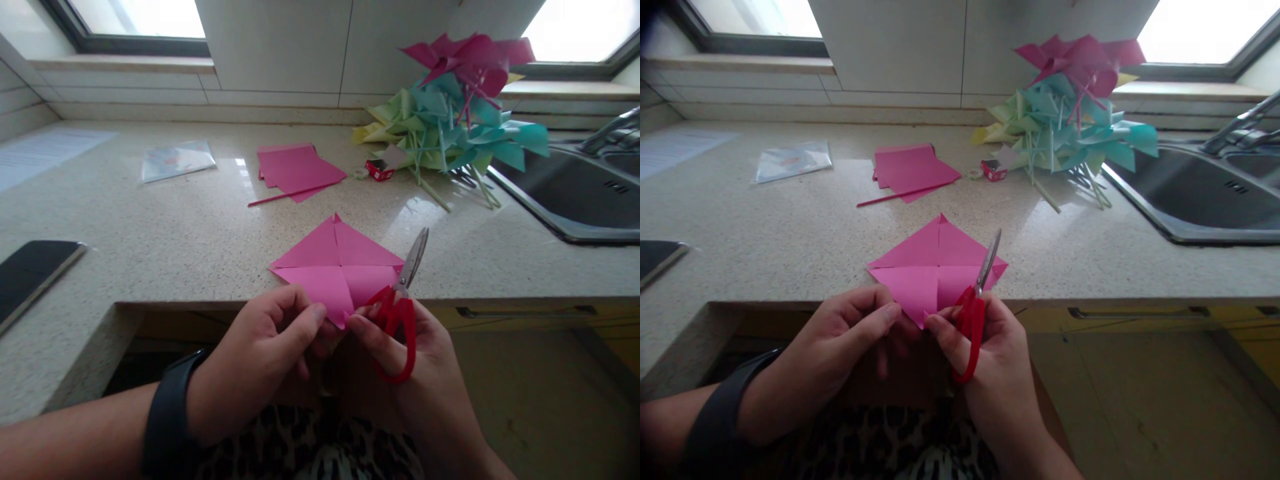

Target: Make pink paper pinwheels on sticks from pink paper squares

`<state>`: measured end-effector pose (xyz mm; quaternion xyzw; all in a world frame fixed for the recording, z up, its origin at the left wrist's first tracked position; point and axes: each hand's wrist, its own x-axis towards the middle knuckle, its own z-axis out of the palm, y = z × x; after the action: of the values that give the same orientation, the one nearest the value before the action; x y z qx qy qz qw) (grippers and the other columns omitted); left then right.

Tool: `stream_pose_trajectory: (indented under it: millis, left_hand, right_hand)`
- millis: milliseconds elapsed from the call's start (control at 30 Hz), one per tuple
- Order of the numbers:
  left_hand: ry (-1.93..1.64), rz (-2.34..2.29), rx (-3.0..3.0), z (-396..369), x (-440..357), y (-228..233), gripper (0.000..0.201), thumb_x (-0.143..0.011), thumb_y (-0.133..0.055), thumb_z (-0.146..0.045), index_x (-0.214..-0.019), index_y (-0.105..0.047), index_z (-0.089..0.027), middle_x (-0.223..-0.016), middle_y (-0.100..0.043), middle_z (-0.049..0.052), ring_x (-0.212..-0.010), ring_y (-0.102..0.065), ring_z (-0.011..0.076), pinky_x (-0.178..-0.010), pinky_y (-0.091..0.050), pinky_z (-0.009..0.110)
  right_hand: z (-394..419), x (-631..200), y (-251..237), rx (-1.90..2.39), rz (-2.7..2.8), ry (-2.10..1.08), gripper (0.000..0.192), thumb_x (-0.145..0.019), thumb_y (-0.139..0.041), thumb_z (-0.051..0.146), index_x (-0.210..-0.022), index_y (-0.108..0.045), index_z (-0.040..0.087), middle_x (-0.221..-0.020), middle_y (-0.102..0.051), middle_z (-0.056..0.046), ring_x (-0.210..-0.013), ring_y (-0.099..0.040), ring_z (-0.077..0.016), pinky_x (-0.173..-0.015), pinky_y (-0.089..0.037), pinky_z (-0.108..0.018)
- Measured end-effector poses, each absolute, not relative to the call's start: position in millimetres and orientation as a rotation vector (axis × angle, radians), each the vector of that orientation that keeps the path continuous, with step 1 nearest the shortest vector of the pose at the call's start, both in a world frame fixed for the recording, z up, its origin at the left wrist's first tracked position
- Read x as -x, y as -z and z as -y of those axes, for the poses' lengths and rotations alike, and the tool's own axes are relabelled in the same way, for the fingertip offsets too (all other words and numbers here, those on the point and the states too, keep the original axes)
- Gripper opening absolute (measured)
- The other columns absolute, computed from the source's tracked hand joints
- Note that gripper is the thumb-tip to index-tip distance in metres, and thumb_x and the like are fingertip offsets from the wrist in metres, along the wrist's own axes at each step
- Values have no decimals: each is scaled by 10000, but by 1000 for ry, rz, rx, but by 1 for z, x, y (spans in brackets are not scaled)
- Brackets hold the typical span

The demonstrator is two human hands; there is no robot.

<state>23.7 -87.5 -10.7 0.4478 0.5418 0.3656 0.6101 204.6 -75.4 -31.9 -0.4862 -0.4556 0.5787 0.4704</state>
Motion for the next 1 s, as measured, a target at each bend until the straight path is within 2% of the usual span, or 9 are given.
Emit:
stream_pose_trajectory:
  millis: [100,267,400,533,633,833,1000]
  left_hand:
    - [-687,-1176,-900,87,-25,16,455,-908,-580,-545,-701,-638,-145,-673,-663,36,-506,-570,99,-470,-456,200]
    - [-693,-1095,-749,86,-27,21,371,-846,-710,-519,-924,-671,-159,-766,-703,20,-500,-590,87,-442,-451,176]
    - [-675,-1128,-780,85,-24,21,347,-826,-759,-475,-897,-683,-145,-693,-671,3,-476,-578,74,-435,-418,159]
    - [-699,-1127,-826,85,-24,18,295,-818,-783,-407,-873,-696,-130,-694,-668,7,-559,-591,79,-496,-444,160]
    - [-721,-1127,-790,84,-25,14,254,-830,-773,-369,-828,-684,-131,-678,-660,-7,-526,-554,63,-458,-408,147]
    - [-722,-1106,-804,84,-24,15,224,-841,-766,-348,-851,-693,-137,-713,-683,-2,-557,-576,70,-483,-429,152]
    - [-709,-1107,-785,84,-24,16,219,-842,-766,-344,-823,-685,-141,-692,-672,-9,-539,-565,70,-472,-424,156]
  right_hand:
    - [75,-204,33,1198,1126,-1409,268,-728,-871,375,-778,-666,210,-691,-684,36,-587,-580,-83,-542,-484,-168]
    - [75,-203,33,1205,1130,-1395,270,-725,-873,371,-777,-663,210,-697,-682,37,-591,-591,-85,-546,-496,-169]
    - [77,-202,34,1188,1109,-1432,280,-722,-875,373,-778,-655,210,-684,-685,39,-581,-610,-88,-540,-500,-170]
    - [77,-202,34,1194,1118,-1419,262,-738,-864,364,-781,-658,208,-691,-693,33,-587,-617,-94,-547,-511,-176]
    - [78,-203,34,1184,1152,-1407,232,-758,-850,352,-784,-670,209,-701,-694,27,-601,-617,-101,-558,-517,-185]
    - [80,-205,33,1185,1147,-1440,206,-763,-846,340,-810,-685,222,-743,-716,18,-624,-638,-116,-572,-526,-203]
    - [78,-202,30,1205,1158,-1398,212,-761,-840,347,-767,-674,216,-687,-706,16,-587,-641,-125,-541,-525,-212]
